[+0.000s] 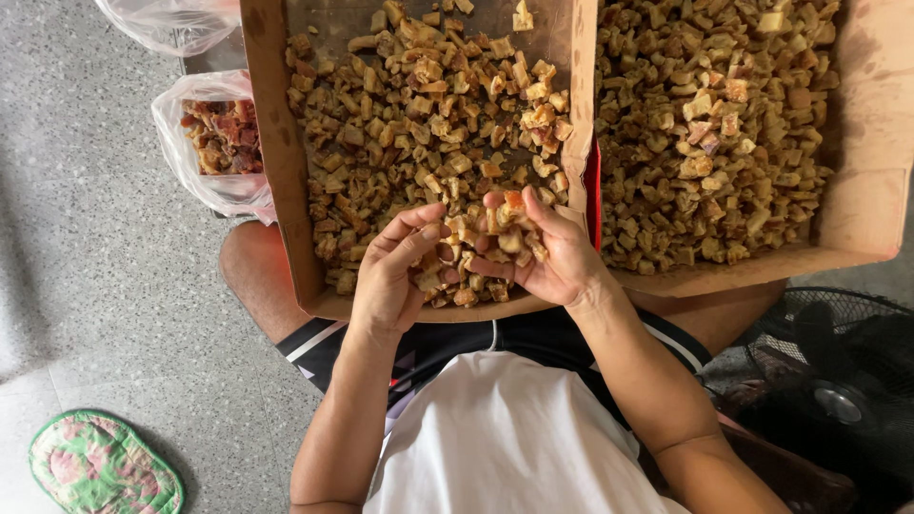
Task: The person sits on the floor and uses both hands to pick up, separate, and sort small, cubed, brownish food items between two cardboard boxes. They repeatedly scoop handfuls from one box and transfer them to the other.
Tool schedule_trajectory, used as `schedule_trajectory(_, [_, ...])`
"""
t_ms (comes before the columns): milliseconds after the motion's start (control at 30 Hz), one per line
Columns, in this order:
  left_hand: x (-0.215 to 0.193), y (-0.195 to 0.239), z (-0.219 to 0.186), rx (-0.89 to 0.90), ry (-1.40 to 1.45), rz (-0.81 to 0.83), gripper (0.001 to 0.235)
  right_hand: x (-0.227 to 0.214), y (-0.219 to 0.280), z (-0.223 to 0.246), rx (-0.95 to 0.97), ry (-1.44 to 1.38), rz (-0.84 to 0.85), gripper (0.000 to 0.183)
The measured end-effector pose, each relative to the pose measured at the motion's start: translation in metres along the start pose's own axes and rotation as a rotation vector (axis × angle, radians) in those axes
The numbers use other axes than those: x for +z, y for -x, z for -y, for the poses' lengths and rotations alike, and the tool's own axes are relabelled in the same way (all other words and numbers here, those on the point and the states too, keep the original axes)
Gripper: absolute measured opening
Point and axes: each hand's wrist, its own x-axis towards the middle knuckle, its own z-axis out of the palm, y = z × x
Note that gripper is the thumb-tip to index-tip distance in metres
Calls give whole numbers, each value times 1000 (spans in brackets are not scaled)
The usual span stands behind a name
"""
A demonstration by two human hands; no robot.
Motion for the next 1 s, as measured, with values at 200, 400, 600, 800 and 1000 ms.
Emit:
schedule_trajectory(200, [3,-9,-9,-132,251,-71,37,12,-7,-5,32,-84,-66,51])
schedule_trajectory(400, [-6,-7,-9,-149,154,-133,30,12,-4,-6,52,-166,-69,55])
schedule_trajectory(600, [-5,-5,-3,-18,87,-57,19,17,-7,-10,39,-170,-110,54])
schedule_trajectory(800, [9,4,-4,20,-395,-146,10,13,-6,-16,28,-186,-88,45])
schedule_trajectory(1000, [25,10,-17,95,-605,-170,17,17,-8,-22,4,-157,-100,43])
